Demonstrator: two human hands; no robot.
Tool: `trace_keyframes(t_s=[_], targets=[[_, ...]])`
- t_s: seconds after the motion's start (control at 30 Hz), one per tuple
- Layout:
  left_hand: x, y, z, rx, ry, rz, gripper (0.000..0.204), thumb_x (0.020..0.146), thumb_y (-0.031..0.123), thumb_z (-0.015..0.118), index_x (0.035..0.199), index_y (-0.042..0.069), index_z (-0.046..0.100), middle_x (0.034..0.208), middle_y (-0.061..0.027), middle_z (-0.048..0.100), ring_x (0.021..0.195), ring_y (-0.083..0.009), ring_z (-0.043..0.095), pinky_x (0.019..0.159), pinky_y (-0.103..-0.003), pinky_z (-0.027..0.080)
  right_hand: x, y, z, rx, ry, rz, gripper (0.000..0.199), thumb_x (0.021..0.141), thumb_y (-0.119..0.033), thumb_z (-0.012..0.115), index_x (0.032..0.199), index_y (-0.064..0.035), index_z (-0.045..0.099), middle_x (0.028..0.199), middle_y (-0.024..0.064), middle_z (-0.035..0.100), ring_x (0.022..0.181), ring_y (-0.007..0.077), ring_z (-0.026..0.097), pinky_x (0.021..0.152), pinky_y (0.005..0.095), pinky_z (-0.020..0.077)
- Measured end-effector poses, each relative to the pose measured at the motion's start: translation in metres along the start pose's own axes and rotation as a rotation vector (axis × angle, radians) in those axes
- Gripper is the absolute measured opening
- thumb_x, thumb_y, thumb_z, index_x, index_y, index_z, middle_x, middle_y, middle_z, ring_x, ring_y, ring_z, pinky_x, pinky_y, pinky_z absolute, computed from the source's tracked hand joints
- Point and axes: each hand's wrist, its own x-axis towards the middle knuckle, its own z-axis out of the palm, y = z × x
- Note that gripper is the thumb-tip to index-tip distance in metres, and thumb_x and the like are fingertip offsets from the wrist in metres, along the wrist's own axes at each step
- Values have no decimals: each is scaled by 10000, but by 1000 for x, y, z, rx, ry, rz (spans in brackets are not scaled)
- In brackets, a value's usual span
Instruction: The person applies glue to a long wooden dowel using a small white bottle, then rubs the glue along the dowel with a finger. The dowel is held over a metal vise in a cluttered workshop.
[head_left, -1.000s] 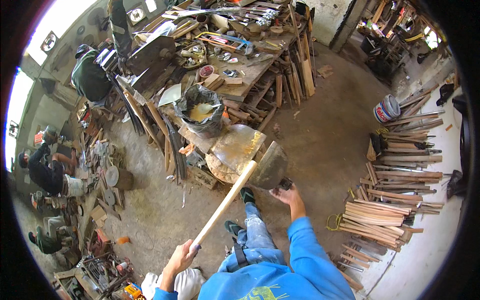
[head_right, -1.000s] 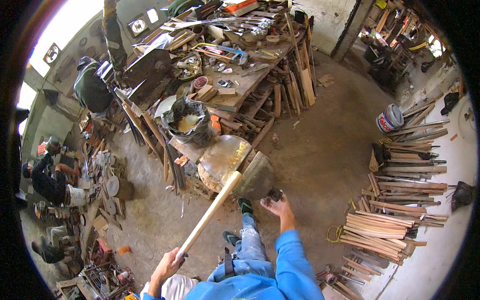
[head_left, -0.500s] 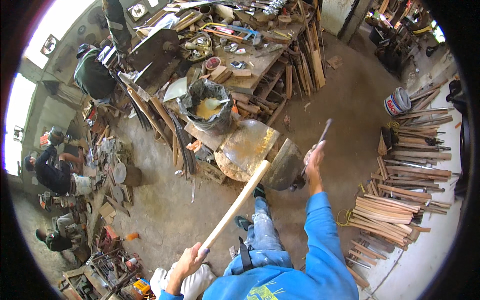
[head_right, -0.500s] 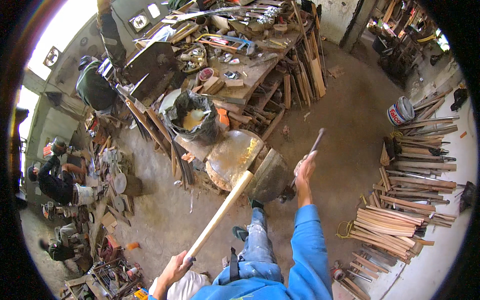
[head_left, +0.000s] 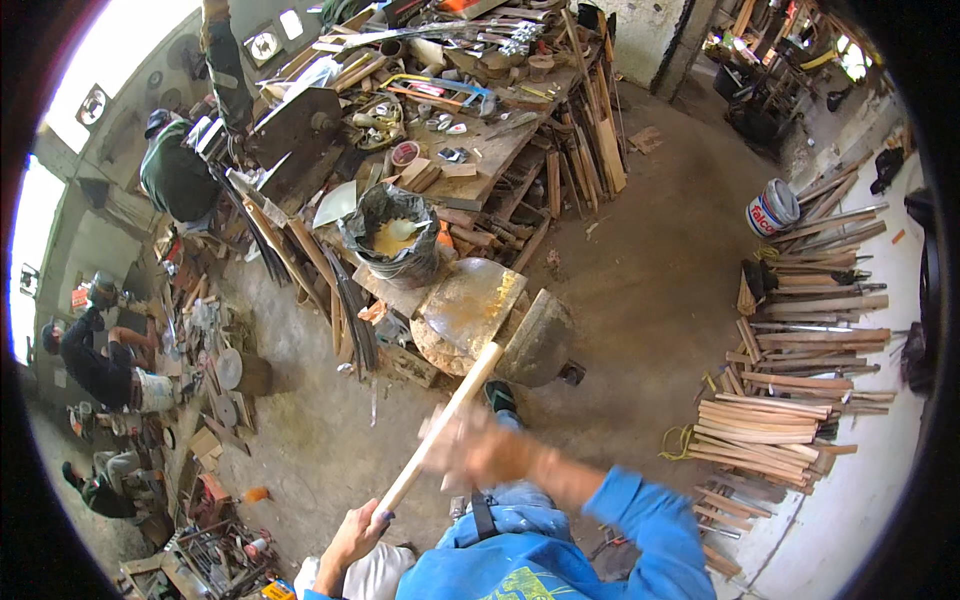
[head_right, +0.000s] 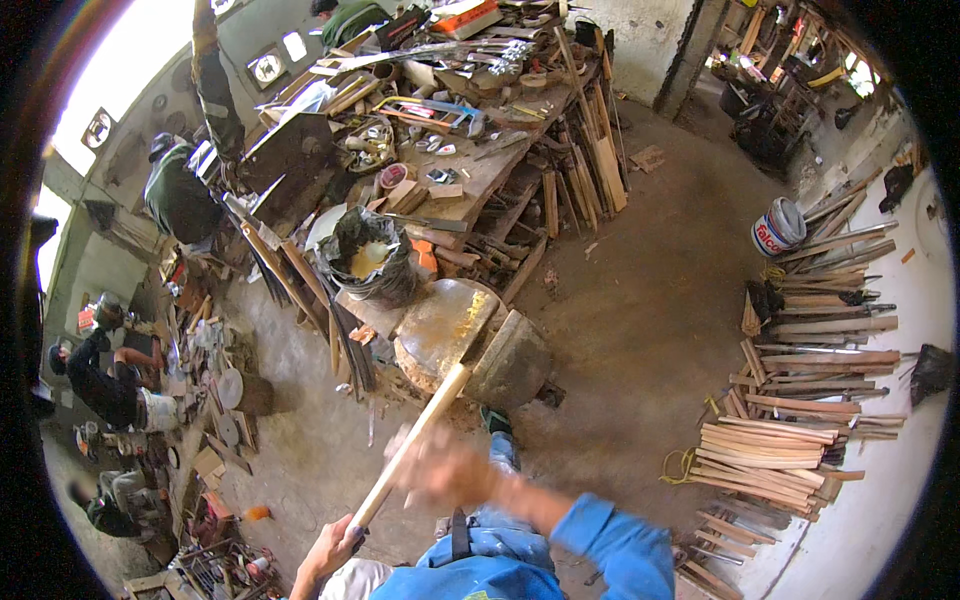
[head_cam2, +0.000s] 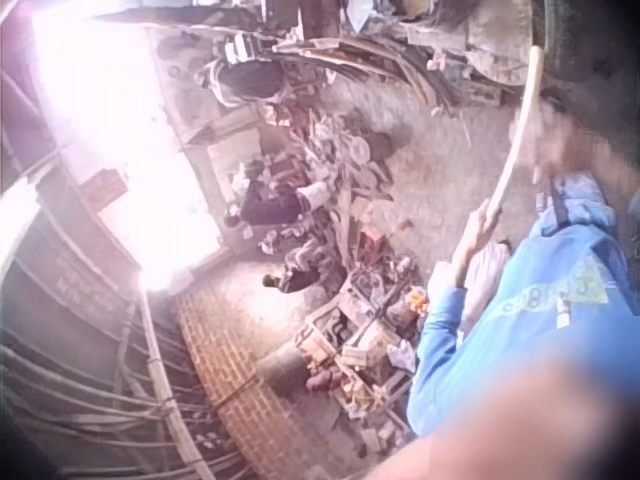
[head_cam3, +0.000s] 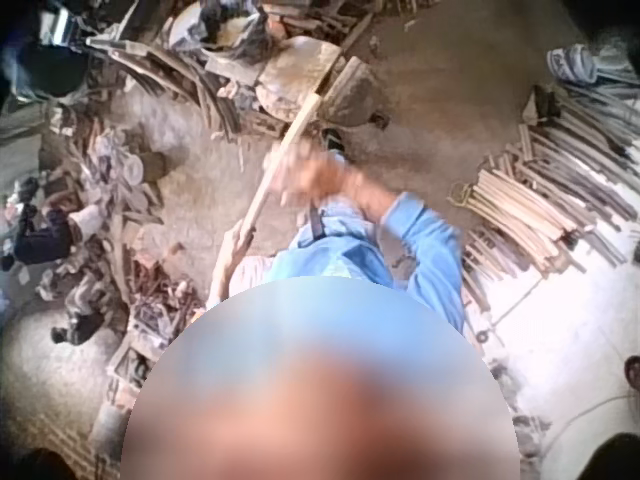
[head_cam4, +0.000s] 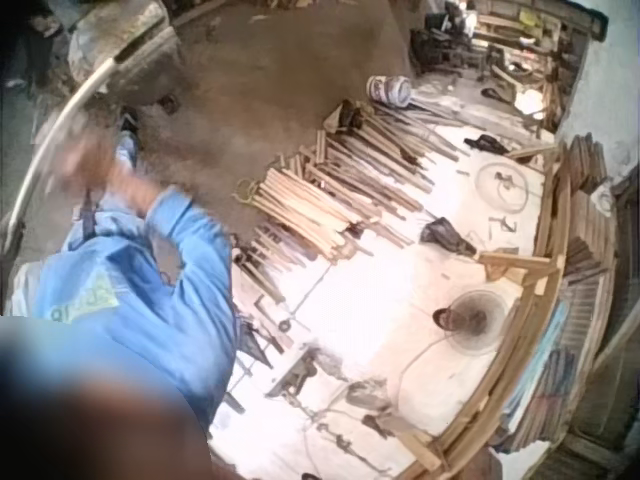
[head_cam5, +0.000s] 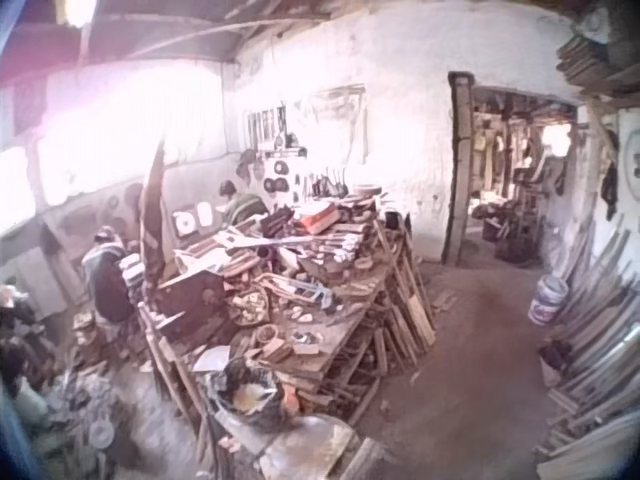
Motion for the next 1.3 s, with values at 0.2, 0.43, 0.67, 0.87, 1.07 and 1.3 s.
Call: trace_keyframes(t_s=[0.2,0.43,0.67,0.87,1.07,1.3], targets=[[-53,5,-26,4,-96,40,379,1039,389,494,1033,21,587,763,-183,641,694,-346,629,661,-442,486,-32,-2,-44,89,817,624,284,1005,-171,440,1150,-9,622,1189,170,624,1125,298,593,959,424,477],[83,241,0,-144,-57,949,459,1104,377,371,1392,28,449,1118,-80,555,937,-133,544,828,-295,484,0,-126,32,722,890,935,293,1064,-296,451,1169,-42,552,902,111,649,771,239,639,713,389,545],[86,414,67,-386,-508,612,645,1066,513,405,1429,-19,432,1360,-206,577,1139,-316,634,981,-441,523,-41,-73,-230,872,1235,524,537,1024,-629,418,834,-136,517,605,-36,468,461,71,428,417,207,368],[5,439,149,-749,-1304,514,579,1084,424,382,1417,-49,412,1311,-260,588,1122,-354,667,972,-450,566,-132,-21,-363,1169,1281,427,325,1100,-362,389,1030,-50,444,828,97,505,653,142,494,554,244,484],[-5,500,209,-1037,-1543,530,559,1080,341,448,1428,-91,376,1269,-266,602,1097,-349,673,896,-401,621,-179,-3,-423,1122,1346,467,399,1083,-455,353,994,-86,476,684,79,587,512,186,576,481,328,529],[13,547,248,-989,-1423,575,531,1080,312,459,1425,-84,380,1184,-229,623,1032,-300,674,840,-396,646,-216,24,-467,1213,1339,432,363,1105,-384,348,1028,-37,420,805,120,519,587,160,506,527,274,508]])
